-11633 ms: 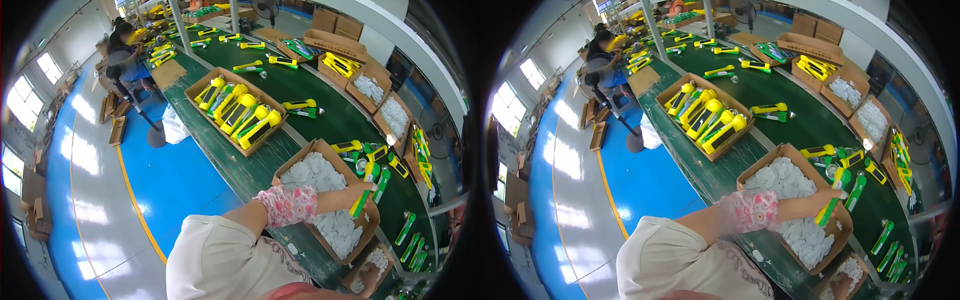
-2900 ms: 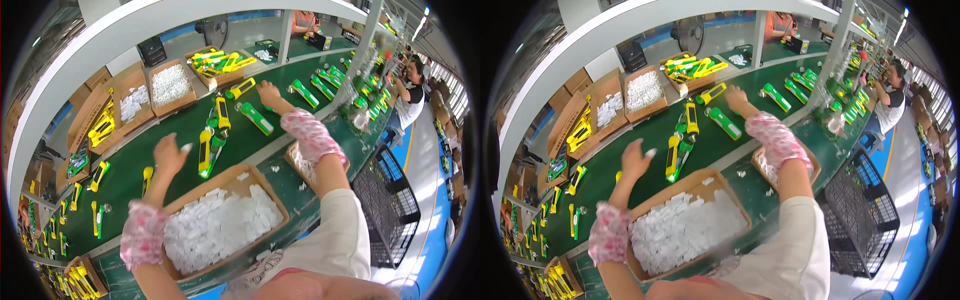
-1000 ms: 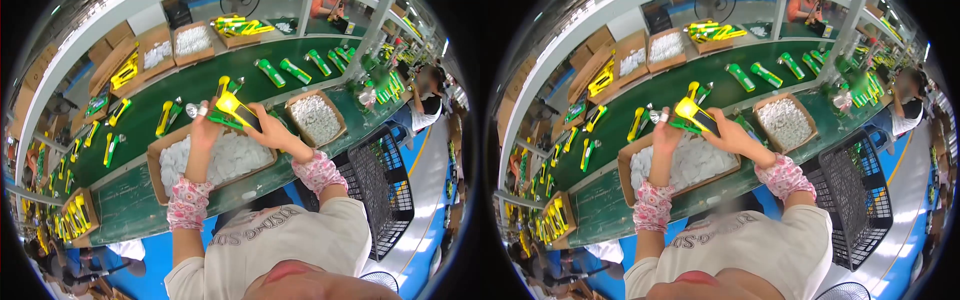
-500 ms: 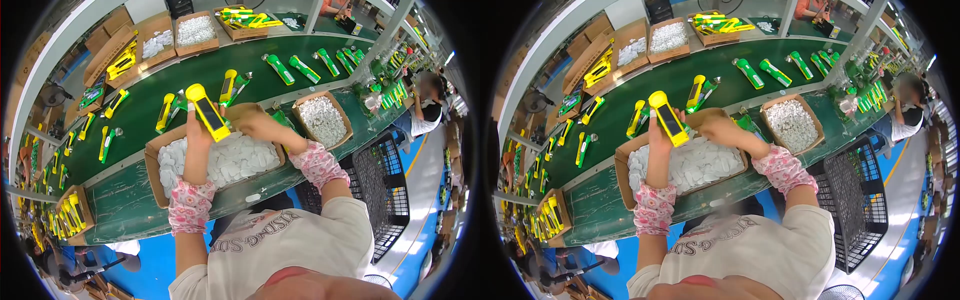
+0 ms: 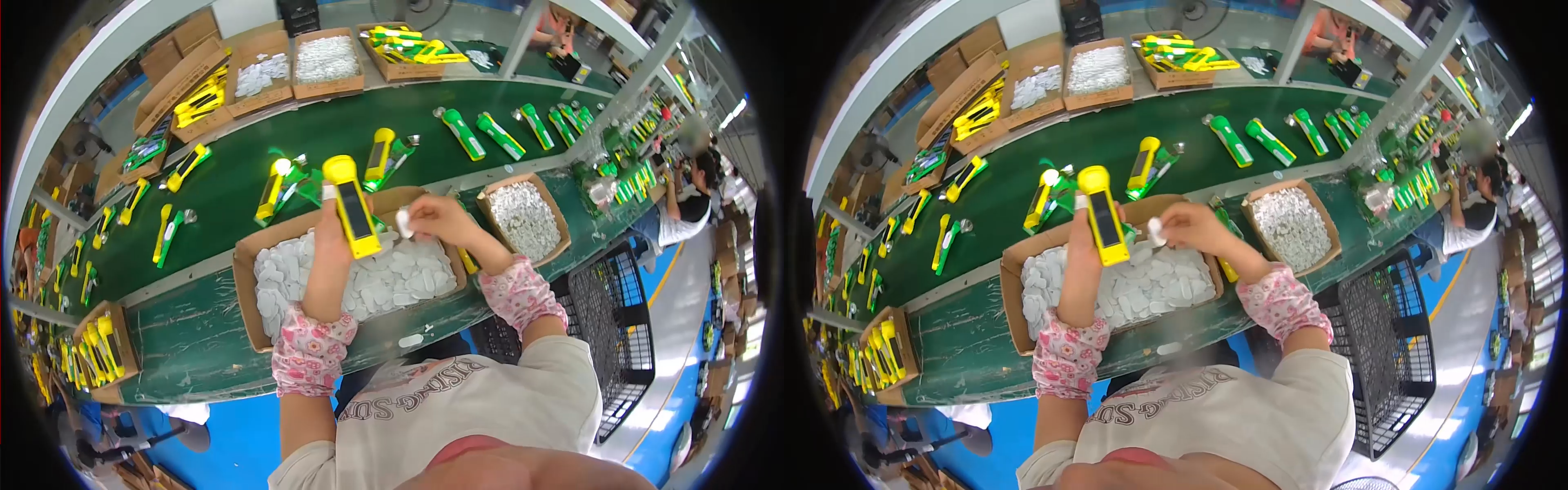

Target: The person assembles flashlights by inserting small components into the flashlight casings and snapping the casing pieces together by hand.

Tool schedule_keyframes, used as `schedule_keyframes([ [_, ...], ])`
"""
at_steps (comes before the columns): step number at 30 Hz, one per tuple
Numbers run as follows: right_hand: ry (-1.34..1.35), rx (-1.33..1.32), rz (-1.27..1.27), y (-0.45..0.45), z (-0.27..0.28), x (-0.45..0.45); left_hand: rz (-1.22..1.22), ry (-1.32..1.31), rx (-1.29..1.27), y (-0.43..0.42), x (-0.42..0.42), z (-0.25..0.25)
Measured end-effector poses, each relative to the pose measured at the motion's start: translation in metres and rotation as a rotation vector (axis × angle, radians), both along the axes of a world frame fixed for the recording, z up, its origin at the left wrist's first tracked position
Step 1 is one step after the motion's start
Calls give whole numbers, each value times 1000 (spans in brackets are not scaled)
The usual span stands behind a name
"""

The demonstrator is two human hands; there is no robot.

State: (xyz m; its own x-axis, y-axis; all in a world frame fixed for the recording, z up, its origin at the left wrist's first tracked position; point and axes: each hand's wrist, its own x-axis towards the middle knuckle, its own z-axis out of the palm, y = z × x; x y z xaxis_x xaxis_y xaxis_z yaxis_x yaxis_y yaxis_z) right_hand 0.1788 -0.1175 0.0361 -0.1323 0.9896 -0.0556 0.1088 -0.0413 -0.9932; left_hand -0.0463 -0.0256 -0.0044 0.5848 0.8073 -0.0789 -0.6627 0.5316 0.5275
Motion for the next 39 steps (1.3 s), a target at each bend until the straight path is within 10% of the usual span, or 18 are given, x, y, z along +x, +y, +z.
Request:
schedule_keyframes([
  [6,343,359,13,33,67,-13,108,-275,-96,-38,14,62],
  [14,-711,755,589,49,149,-43,-58,-200,229,-42,12,60],
  [19,-714,724,746,59,151,-47,-64,-198,245,-44,12,59],
  [26,-766,318,654,60,159,-54,-56,-32,260,-42,10,59],
  [36,-1040,649,-84,-12,113,-57,168,-158,34,-36,12,59],
  [39,-829,505,133,-11,63,-55,255,-128,-108,-37,12,58],
])
